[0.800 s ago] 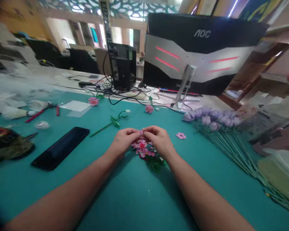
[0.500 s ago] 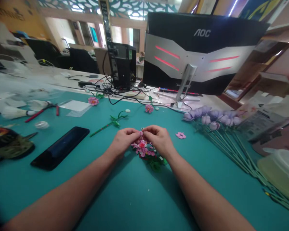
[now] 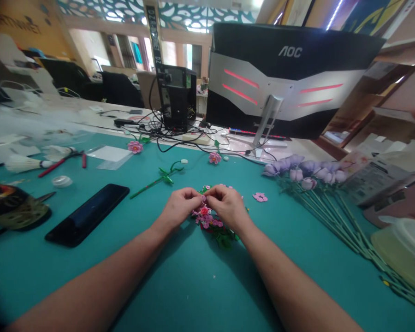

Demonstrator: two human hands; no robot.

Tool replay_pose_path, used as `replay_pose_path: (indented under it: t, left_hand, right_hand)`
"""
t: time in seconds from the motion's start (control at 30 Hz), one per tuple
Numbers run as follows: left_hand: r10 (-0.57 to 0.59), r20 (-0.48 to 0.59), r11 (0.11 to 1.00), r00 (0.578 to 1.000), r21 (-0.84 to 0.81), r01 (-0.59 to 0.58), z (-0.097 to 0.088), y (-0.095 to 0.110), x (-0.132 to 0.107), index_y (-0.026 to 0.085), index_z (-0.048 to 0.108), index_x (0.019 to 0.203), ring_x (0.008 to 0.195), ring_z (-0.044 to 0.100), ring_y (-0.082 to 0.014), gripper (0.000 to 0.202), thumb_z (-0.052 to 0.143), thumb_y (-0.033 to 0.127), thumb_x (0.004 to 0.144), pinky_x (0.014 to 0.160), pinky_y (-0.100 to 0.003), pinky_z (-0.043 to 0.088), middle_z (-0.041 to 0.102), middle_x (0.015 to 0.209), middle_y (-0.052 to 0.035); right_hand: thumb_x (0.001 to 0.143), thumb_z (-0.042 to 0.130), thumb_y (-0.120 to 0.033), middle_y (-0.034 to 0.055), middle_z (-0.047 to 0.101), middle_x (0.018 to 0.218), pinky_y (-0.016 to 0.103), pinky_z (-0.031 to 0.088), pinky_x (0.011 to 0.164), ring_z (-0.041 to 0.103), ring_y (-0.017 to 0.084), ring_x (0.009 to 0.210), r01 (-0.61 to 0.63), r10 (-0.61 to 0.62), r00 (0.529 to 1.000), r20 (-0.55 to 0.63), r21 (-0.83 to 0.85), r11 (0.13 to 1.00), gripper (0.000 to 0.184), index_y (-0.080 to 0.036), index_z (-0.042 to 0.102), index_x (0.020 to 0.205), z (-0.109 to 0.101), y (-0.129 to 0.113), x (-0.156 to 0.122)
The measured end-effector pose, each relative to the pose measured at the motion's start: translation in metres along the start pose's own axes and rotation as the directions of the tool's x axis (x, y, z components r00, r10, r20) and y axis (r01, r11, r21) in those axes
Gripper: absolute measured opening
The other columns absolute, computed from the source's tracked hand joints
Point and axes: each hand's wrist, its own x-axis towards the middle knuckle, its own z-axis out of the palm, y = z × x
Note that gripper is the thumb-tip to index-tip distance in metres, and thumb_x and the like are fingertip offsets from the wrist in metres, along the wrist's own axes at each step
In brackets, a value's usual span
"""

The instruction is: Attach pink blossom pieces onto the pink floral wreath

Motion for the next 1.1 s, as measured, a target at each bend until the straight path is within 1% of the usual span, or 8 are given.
replay_pose_path:
  t: [0.23,0.43,0.6,0.73,0.8,0.9,0.97,1.1]
  left_hand:
    - [0.001,-0.004,0.999,1.0,0.037,0.0,0.0,0.001,-0.001,0.014,0.064,0.063,0.053,0.049,-0.0104,0.012,0.06,0.025,0.065,0.052,-0.022,0.037,0.059,0.056,0.0005]
    - [0.007,-0.009,0.998,1.0,0.067,-0.006,0.0,0.001,-0.002,0.014,0.065,0.064,0.054,0.049,-0.0107,0.013,0.06,0.026,0.066,0.053,-0.023,0.037,0.059,0.057,0.0007]
    - [0.019,-0.012,0.997,1.0,0.074,-0.018,0.0,-0.002,0.0,0.014,0.065,0.063,0.055,0.05,-0.011,0.014,0.06,0.027,0.066,0.054,-0.023,0.038,0.059,0.058,0.0005]
    - [0.013,-0.007,1.0,1.0,-0.023,-0.013,0.001,-0.004,0.002,0.015,0.063,0.065,0.055,0.052,-0.0114,0.014,0.061,0.029,0.067,0.054,-0.023,0.039,0.06,0.059,0.0001]
    - [-0.012,-0.002,0.994,1.0,-0.105,0.011,0.001,-0.004,0.004,0.015,0.061,0.067,0.055,0.053,-0.0113,0.013,0.062,0.028,0.066,0.053,-0.022,0.04,0.06,0.06,0.0004]
    - [-0.068,0.004,0.972,0.998,-0.226,0.067,-0.001,-0.003,0.007,0.015,0.059,0.07,0.053,0.054,-0.0106,0.012,0.062,0.025,0.066,0.053,-0.021,0.041,0.062,0.061,-0.0006]
    - [-0.102,0.009,0.953,0.995,-0.285,0.1,-0.002,-0.002,0.008,0.015,0.059,0.072,0.053,0.055,-0.0105,0.011,0.062,0.025,0.067,0.053,-0.022,0.042,0.064,0.064,-0.0024]
    - [-0.13,0.017,0.93,0.991,-0.346,0.128,-0.003,0.0,0.008,0.015,0.058,0.075,0.054,0.057,-0.0106,0.012,0.062,0.024,0.068,0.053,-0.021,0.043,0.067,0.067,-0.0045]
  right_hand:
    - [0.075,0.057,-0.022,0.0018,0.069,0.073,0.025,0.046,0.062,0.061,0.014,0.068,0.037,-0.036,0.999,0.004,-0.045,0.998,0.012,-0.017,0.069,0.078,0.001,0.007,0.0]
    - [0.075,0.057,-0.021,0.001,0.069,0.072,0.025,0.045,0.063,0.06,0.015,0.068,0.061,-0.065,0.998,-0.017,-0.161,0.985,0.014,-0.018,0.07,0.08,0.001,0.004,-0.002]
    - [0.076,0.057,-0.02,0.0007,0.069,0.072,0.024,0.044,0.063,0.06,0.014,0.068,0.073,-0.08,0.996,-0.026,-0.2,0.977,0.015,-0.018,0.07,0.081,0.002,0.002,-0.002]
    - [0.078,0.055,-0.023,0.0013,0.069,0.074,0.025,0.045,0.064,0.06,0.014,0.069,0.07,-0.07,0.998,0.008,-0.155,0.985,0.017,-0.017,0.07,0.084,0.0,0.0,-0.001]
    - [0.079,0.055,-0.026,0.0021,0.069,0.079,0.025,0.045,0.066,0.06,0.015,0.072,0.056,-0.055,0.998,0.012,-0.112,0.992,0.02,-0.017,0.07,0.089,-0.005,0.0,0.001]
    - [0.079,0.056,-0.029,0.0027,0.07,0.082,0.026,0.046,0.066,0.06,0.015,0.073,0.008,-0.009,1.0,-0.01,-0.076,0.997,0.023,-0.018,0.069,0.093,-0.016,0.005,0.007]
    - [0.079,0.056,-0.031,0.0023,0.07,0.081,0.027,0.046,0.065,0.06,0.016,0.073,-0.018,0.016,1.0,-0.013,-0.114,0.993,0.022,-0.019,0.07,0.091,-0.024,0.011,0.01]
    - [0.079,0.056,-0.031,0.0016,0.071,0.082,0.028,0.045,0.069,0.061,0.017,0.076,-0.01,0.012,1.0,0.007,-0.274,0.962,0.02,-0.02,0.072,0.087,-0.034,0.019,0.014]
